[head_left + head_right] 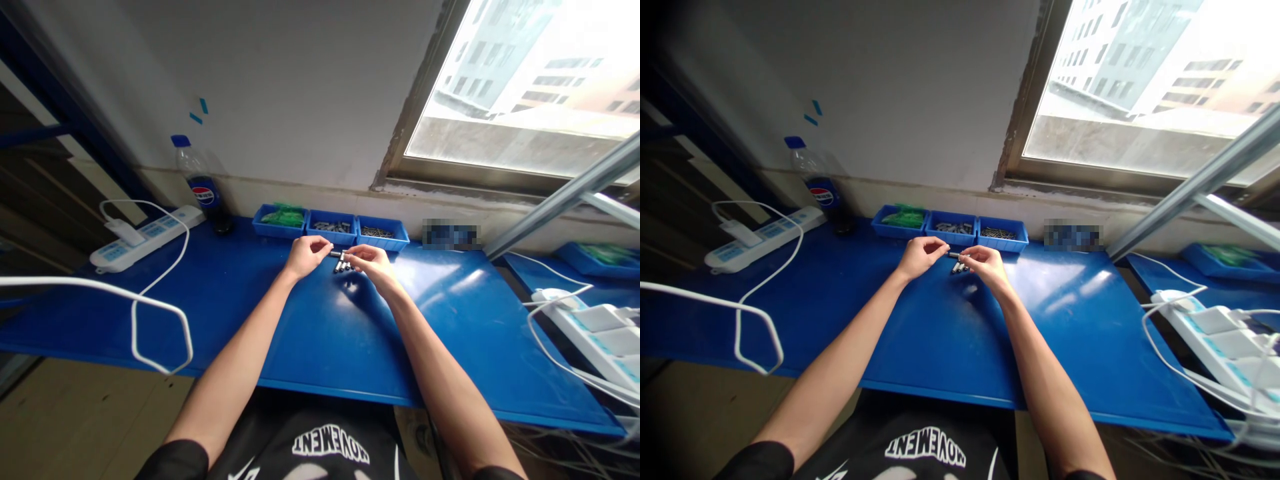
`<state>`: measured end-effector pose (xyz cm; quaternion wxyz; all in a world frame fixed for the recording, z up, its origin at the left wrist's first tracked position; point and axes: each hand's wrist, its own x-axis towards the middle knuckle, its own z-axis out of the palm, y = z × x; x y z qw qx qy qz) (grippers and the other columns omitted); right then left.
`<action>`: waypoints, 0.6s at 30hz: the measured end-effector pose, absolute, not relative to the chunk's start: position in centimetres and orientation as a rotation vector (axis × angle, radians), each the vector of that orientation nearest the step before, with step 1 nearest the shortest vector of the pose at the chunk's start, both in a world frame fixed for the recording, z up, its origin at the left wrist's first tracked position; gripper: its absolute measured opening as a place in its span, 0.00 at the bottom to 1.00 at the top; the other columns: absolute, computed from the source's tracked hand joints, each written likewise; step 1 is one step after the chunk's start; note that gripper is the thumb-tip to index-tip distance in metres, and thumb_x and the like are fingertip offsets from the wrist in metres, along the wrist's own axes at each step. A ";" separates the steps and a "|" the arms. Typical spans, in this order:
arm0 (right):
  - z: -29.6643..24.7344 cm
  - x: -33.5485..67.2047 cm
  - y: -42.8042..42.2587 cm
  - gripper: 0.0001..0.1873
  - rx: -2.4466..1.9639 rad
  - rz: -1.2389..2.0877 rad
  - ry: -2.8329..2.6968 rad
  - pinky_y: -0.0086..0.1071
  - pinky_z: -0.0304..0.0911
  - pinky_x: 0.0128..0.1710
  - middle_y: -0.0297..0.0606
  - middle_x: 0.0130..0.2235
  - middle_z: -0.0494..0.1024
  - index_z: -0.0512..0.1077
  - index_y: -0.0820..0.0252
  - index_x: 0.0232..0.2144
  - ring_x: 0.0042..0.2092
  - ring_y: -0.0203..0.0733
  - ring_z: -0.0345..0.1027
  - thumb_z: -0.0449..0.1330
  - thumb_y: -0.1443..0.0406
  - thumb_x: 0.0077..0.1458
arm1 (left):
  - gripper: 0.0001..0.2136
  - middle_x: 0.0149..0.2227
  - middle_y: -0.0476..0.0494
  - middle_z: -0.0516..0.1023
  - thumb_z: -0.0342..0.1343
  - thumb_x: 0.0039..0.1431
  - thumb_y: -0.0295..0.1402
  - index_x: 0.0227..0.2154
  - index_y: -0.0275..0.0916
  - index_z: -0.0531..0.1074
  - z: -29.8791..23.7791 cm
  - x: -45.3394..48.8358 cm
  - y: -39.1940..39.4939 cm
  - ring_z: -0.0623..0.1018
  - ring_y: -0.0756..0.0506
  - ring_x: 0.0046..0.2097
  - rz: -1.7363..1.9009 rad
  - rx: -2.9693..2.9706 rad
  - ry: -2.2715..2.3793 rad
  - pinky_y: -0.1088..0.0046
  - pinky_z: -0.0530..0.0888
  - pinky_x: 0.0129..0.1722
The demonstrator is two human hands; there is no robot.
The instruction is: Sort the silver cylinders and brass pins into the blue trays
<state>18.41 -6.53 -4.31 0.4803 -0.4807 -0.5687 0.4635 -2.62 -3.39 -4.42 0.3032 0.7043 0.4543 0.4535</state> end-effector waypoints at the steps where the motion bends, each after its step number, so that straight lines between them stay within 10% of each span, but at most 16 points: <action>1: -4.3 18.4 -6.5 0.20 -1.146 1.114 -1.363 0.35 0.69 0.34 0.37 0.28 0.81 0.82 0.59 0.38 0.30 0.40 0.73 0.74 0.52 0.47 | 0.09 0.36 0.43 0.87 0.62 0.61 0.37 0.33 0.37 0.82 -4.6 -2.7 -3.3 0.85 0.42 0.38 1.211 1.898 1.253 0.68 0.80 0.42; 7: -3.7 18.1 -6.5 0.33 -0.971 1.097 -1.207 0.43 0.74 0.48 0.44 0.60 0.77 0.74 0.49 0.58 0.49 0.51 0.80 0.72 0.55 0.50 | 0.10 0.44 0.42 0.86 0.58 0.63 0.29 0.41 0.38 0.84 -5.6 -2.6 -3.0 0.84 0.41 0.47 1.117 2.156 1.268 0.65 0.79 0.53; 18: -4.5 18.6 -6.2 0.18 -1.157 1.060 -1.169 0.35 0.71 0.36 0.43 0.45 0.84 0.79 0.58 0.42 0.36 0.42 0.78 0.68 0.56 0.51 | 0.09 0.44 0.41 0.86 0.60 0.61 0.26 0.41 0.39 0.83 -5.5 -2.3 -3.5 0.83 0.39 0.47 0.862 2.363 1.306 0.62 0.78 0.52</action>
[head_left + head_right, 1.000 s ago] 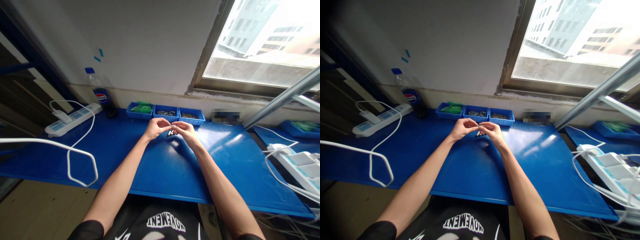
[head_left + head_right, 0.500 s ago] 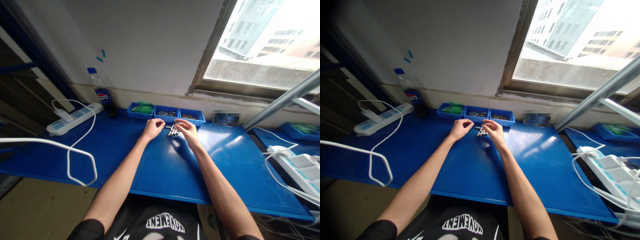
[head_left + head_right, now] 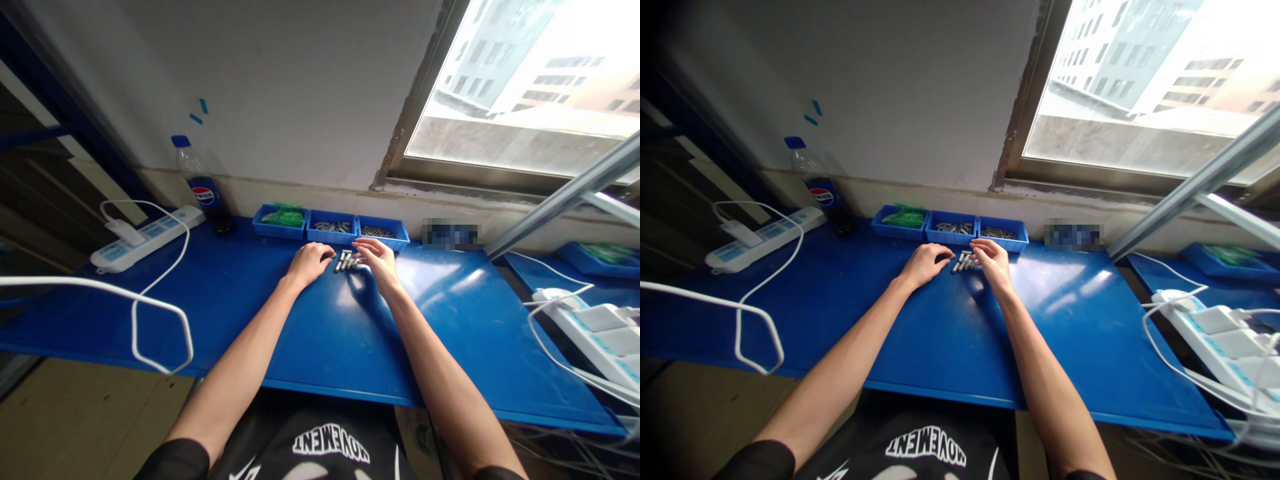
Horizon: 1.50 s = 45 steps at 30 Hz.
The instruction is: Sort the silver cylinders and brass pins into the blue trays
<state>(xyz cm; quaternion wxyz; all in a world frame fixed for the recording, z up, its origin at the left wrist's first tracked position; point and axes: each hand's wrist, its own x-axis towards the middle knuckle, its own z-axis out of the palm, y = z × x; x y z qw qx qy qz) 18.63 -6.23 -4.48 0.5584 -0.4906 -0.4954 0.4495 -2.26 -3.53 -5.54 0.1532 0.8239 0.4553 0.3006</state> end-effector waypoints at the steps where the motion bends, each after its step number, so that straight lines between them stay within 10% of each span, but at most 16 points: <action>1: -4.5 18.7 -6.2 0.17 -1.173 1.064 -1.155 0.35 0.71 0.35 0.43 0.44 0.84 0.79 0.58 0.42 0.35 0.42 0.77 0.68 0.57 0.50 | 0.08 0.43 0.41 0.86 0.61 0.61 0.26 0.40 0.39 0.83 -5.5 -2.3 -3.6 0.83 0.40 0.46 0.872 2.352 1.327 0.63 0.78 0.50; 17: -4.6 18.5 -6.5 0.21 -1.121 1.214 -1.302 0.32 0.66 0.33 0.38 0.34 0.83 0.79 0.59 0.45 0.32 0.39 0.73 0.71 0.55 0.51 | 0.12 0.33 0.41 0.85 0.66 0.58 0.39 0.39 0.35 0.78 -5.5 -1.3 -2.8 0.86 0.41 0.36 1.208 1.472 0.949 0.67 0.82 0.39; 31: -4.7 18.8 -6.3 0.17 -1.179 1.082 -1.366 0.33 0.64 0.29 0.33 0.24 0.76 0.82 0.59 0.34 0.26 0.36 0.66 0.73 0.53 0.47 | 0.10 0.35 0.43 0.85 0.62 0.60 0.40 0.35 0.38 0.81 -4.7 -1.7 -3.7 0.83 0.44 0.34 1.038 1.950 1.142 0.71 0.78 0.36; 38: -4.1 18.5 -6.6 0.31 -0.950 1.052 -1.259 0.43 0.72 0.52 0.43 0.58 0.79 0.75 0.51 0.57 0.50 0.49 0.78 0.72 0.53 0.51 | 0.12 0.34 0.45 0.85 0.67 0.53 0.39 0.37 0.38 0.82 -4.9 -2.0 -4.2 0.82 0.44 0.35 0.874 2.167 1.139 0.72 0.76 0.36; 45: -4.0 18.7 -6.6 0.22 -1.007 1.045 -1.255 0.41 0.73 0.43 0.45 0.53 0.82 0.78 0.54 0.48 0.42 0.46 0.79 0.70 0.53 0.53 | 0.09 0.36 0.44 0.85 0.63 0.54 0.31 0.39 0.39 0.82 -5.4 -2.1 -3.9 0.83 0.44 0.37 0.869 2.232 1.112 0.71 0.77 0.39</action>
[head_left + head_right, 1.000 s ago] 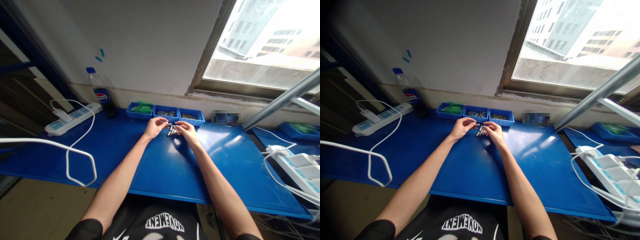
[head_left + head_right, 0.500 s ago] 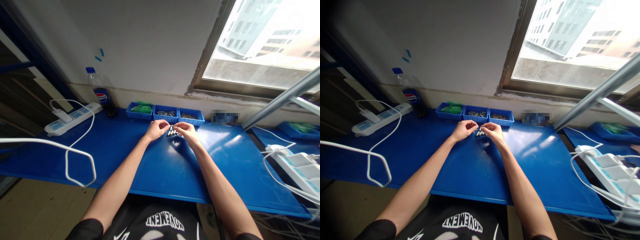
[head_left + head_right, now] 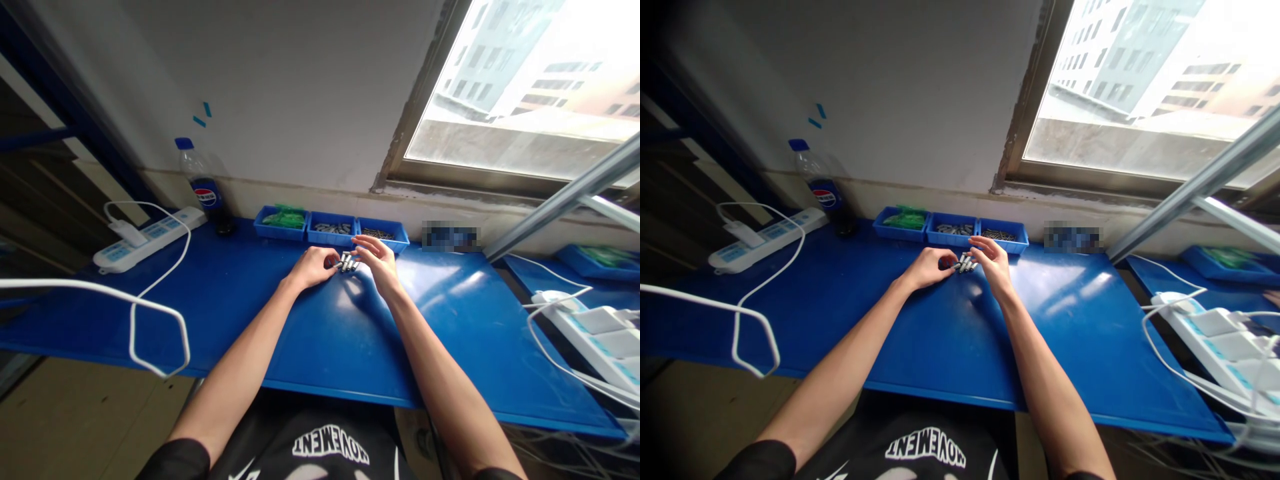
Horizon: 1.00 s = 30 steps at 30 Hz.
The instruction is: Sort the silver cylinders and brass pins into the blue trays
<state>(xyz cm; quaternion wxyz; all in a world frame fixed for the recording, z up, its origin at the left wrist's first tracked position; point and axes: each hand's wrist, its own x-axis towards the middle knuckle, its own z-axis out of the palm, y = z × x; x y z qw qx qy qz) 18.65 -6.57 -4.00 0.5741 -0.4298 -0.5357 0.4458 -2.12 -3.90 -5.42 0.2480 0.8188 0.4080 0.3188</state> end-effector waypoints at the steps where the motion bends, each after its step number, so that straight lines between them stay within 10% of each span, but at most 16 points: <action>1: -4.0 18.7 -6.6 0.22 -1.022 1.043 -1.249 0.40 0.73 0.42 0.45 0.52 0.82 0.78 0.55 0.47 0.41 0.46 0.79 0.69 0.53 0.53 | 0.09 0.36 0.44 0.85 0.63 0.55 0.30 0.39 0.39 0.82 -5.5 -2.2 -3.8 0.83 0.44 0.37 0.883 2.210 1.117 0.71 0.78 0.39; 15: -3.8 18.3 -6.9 0.23 -1.092 1.184 -1.330 0.36 0.68 0.34 0.38 0.34 0.83 0.80 0.57 0.45 0.31 0.40 0.73 0.70 0.50 0.51 | 0.12 0.34 0.41 0.85 0.65 0.60 0.40 0.39 0.36 0.77 -4.6 -1.3 -3.3 0.86 0.42 0.37 1.163 1.508 0.920 0.67 0.82 0.40; 26: -3.9 18.1 -6.8 0.17 -1.198 1.070 -1.352 0.34 0.64 0.29 0.32 0.23 0.75 0.81 0.59 0.32 0.25 0.36 0.65 0.73 0.53 0.45 | 0.09 0.39 0.42 0.85 0.57 0.66 0.37 0.39 0.39 0.80 -5.6 -1.5 -3.6 0.84 0.42 0.40 1.046 2.060 1.151 0.66 0.79 0.46; 30: -3.7 18.4 -6.7 0.22 -1.063 1.021 -1.304 0.39 0.72 0.40 0.38 0.37 0.84 0.80 0.55 0.46 0.35 0.43 0.76 0.72 0.54 0.49 | 0.11 0.46 0.40 0.84 0.54 0.67 0.31 0.42 0.39 0.82 -6.0 -1.6 -3.6 0.81 0.40 0.48 0.942 2.333 1.205 0.61 0.76 0.54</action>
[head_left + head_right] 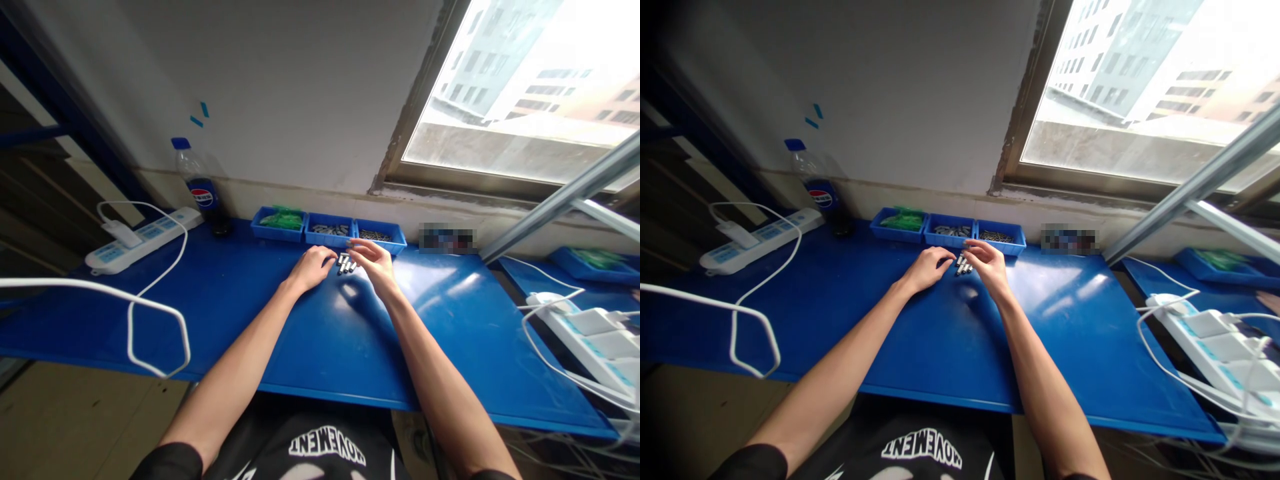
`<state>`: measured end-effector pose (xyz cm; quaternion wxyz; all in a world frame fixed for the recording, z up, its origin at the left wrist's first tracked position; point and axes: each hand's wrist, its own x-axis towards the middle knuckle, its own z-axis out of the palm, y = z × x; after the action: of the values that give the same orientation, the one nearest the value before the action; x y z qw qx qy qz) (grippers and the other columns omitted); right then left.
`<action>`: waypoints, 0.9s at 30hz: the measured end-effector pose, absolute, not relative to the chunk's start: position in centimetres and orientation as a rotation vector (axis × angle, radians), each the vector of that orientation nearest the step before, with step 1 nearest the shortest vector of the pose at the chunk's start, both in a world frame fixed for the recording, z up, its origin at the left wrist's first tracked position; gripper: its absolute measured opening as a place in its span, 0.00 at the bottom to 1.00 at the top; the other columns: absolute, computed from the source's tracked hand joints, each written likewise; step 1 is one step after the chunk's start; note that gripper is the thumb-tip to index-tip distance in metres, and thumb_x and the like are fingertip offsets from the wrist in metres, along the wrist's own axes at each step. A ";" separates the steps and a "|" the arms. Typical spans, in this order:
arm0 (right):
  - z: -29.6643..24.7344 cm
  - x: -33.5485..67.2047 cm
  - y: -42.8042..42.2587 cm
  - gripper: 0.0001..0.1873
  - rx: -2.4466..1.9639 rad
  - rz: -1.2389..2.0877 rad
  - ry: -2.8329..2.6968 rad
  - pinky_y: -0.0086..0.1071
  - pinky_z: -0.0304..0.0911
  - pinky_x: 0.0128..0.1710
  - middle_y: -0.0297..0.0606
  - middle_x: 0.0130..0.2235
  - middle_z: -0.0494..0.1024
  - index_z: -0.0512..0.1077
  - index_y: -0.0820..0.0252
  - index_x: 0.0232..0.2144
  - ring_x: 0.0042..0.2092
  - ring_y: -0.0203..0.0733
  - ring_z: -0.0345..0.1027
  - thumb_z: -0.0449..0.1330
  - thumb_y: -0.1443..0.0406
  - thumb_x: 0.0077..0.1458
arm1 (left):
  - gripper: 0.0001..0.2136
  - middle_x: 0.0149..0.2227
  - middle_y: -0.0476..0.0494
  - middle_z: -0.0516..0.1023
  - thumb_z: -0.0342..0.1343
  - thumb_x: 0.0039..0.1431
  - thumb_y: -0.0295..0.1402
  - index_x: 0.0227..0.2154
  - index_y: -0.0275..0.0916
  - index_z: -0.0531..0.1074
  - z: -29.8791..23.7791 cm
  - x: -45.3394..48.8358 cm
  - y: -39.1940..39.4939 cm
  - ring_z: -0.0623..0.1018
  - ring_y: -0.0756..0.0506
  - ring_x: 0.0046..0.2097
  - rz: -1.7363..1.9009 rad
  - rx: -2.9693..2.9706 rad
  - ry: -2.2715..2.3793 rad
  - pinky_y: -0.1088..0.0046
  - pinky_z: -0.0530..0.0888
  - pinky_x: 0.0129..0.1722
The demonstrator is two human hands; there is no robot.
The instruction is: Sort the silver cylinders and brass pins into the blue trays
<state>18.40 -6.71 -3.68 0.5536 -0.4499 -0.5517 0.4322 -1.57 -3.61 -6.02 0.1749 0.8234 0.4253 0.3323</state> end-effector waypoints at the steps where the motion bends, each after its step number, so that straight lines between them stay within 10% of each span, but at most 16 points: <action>1: -3.7 18.4 -6.7 0.27 -1.006 1.024 -1.279 0.41 0.73 0.45 0.40 0.45 0.84 0.78 0.53 0.52 0.40 0.45 0.78 0.71 0.54 0.51 | 0.11 0.46 0.39 0.84 0.54 0.66 0.31 0.43 0.39 0.82 -6.1 -1.5 -3.7 0.81 0.40 0.49 0.925 2.362 1.207 0.60 0.76 0.55; 5: -3.8 18.4 -6.6 0.33 -0.923 1.036 -1.236 0.46 0.72 0.54 0.43 0.61 0.76 0.71 0.48 0.60 0.50 0.49 0.78 0.69 0.53 0.53 | 0.09 0.42 0.39 0.82 0.59 0.64 0.32 0.43 0.40 0.82 -5.9 -1.2 -4.1 0.80 0.40 0.47 0.904 2.417 1.141 0.62 0.76 0.53; 27: -4.6 19.2 -6.1 0.18 -1.072 1.068 -1.149 0.34 0.68 0.35 0.40 0.40 0.84 0.78 0.57 0.45 0.33 0.39 0.73 0.67 0.61 0.50 | 0.10 0.36 0.45 0.85 0.62 0.57 0.26 0.41 0.40 0.81 -5.1 -1.7 -4.1 0.84 0.44 0.38 0.860 2.184 1.140 0.70 0.79 0.43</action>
<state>19.23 -6.07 -4.65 0.5817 -0.4588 -0.4920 0.4572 -1.67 -4.12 -5.06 0.2630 0.8076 0.4214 0.3179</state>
